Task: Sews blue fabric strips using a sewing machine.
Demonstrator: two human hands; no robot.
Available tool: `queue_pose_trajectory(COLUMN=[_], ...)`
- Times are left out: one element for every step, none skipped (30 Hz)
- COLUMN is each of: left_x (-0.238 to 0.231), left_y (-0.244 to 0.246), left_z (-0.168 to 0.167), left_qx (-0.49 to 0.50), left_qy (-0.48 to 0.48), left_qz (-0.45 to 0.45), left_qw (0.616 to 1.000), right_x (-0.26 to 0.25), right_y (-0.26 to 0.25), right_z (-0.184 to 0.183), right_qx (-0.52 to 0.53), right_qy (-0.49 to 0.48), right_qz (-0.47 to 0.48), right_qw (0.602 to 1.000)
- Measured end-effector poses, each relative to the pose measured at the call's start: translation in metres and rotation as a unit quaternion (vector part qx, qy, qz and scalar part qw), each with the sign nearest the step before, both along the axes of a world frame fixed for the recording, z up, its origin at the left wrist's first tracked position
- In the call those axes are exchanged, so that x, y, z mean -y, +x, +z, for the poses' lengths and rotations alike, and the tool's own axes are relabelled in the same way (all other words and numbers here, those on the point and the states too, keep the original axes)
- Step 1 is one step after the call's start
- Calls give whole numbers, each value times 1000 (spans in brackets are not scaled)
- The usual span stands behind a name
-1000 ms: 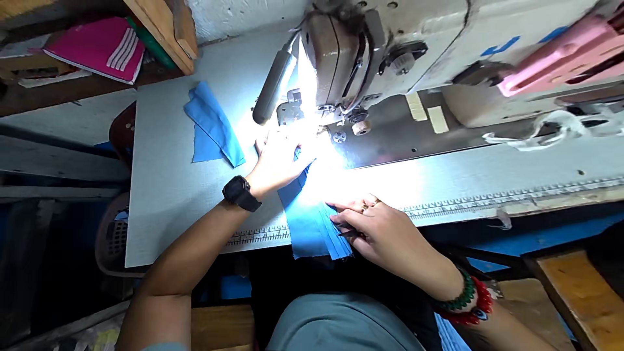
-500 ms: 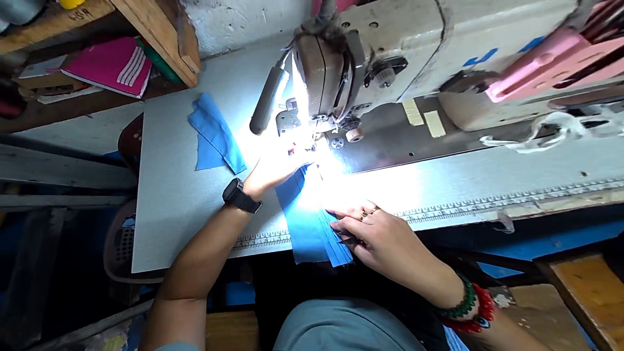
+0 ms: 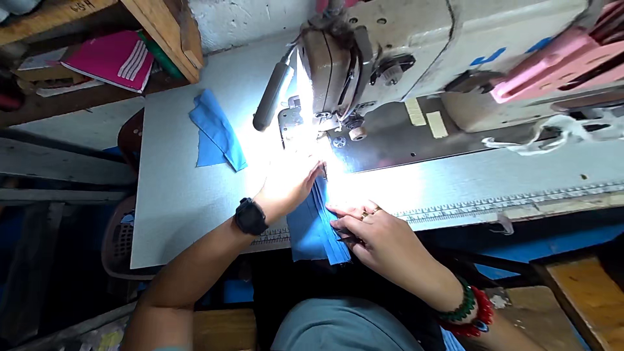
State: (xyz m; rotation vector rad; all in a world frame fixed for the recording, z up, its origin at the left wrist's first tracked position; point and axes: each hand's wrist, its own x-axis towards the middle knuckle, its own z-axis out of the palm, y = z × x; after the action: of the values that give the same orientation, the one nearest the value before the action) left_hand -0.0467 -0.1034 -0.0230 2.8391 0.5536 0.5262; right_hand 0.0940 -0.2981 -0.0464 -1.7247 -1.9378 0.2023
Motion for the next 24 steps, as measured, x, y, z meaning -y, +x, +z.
queue_pose_trajectory(left_x=[7,10,12,10,6,1,-3,-6,-10,-13,-16,-18,-19,-20,-21,-23,-24,-26,-27,-27,-26,-25,-24,-24], left_y=[-4,-8,-10,-12,-13,-12,-11,-10,-9,-9,-8,-8,-8,-7,-7,-7,-6,-5,-5,-4,-4,-4,-4,-4], left_z=[3,2,-1,-4,-5,-6,-6,-6,-7,-9,-10,-11,-11,-10,-10,-10,-9,-9,-9,-10,-10,-11,-10,-9], left_qx=[-40,-68,-83,-88,-90,-93,-99,-108,-106,-96,-84,-82,-82,-88,-90,-89,-92,-93,-95,-91,-86,-85,-93,-99], left_qy=[14,30,46,53,53,47,40,33,30,28,26,27,23,17,12,8,7,6,7,9,12,15,17,15], left_qz=[5,10,18,23,26,30,34,37,37,32,29,28,29,30,31,31,31,31,31,32,32,36,42,47], left_qw=[999,997,995,994,994,994,994,993,993,994,996,996,996,996,995,996,995,995,995,995,996,996,995,994], right_x=[0,0,0,-1,-2,-4,-5,-6,-7,-9,-9,-10,-11,-12,-13,-14,-15,-16,-16,-16,-17,-17,-17,-17], right_y=[0,-1,-1,-1,-2,-2,-2,-2,-3,-3,-3,-4,-4,-4,-4,-4,-5,-5,-5,-5,-5,-5,-6,-6], right_z=[0,0,0,0,0,0,1,1,2,2,2,2,2,2,2,2,2,3,4,5,5,6,6,6], right_qx=[-1,-1,0,1,4,8,10,13,16,18,20,19,19,21,21,24,25,29,32,35,36,36,38,38], right_qy=[0,1,5,5,5,3,2,-1,-1,-2,-4,-4,-4,-4,-2,1,5,7,7,6,7,8,8,5], right_qz=[-1,-4,-5,-7,-9,-12,-14,-16,-18,-21,-24,-27,-28,-29,-31,-36,-38,-39,-38,-38,-38,-39,-40,-41], right_qw=[1000,1000,1000,1000,1000,1000,1000,1000,1000,1000,1000,999,999,999,999,999,999,999,999,999,999,999,998,998])
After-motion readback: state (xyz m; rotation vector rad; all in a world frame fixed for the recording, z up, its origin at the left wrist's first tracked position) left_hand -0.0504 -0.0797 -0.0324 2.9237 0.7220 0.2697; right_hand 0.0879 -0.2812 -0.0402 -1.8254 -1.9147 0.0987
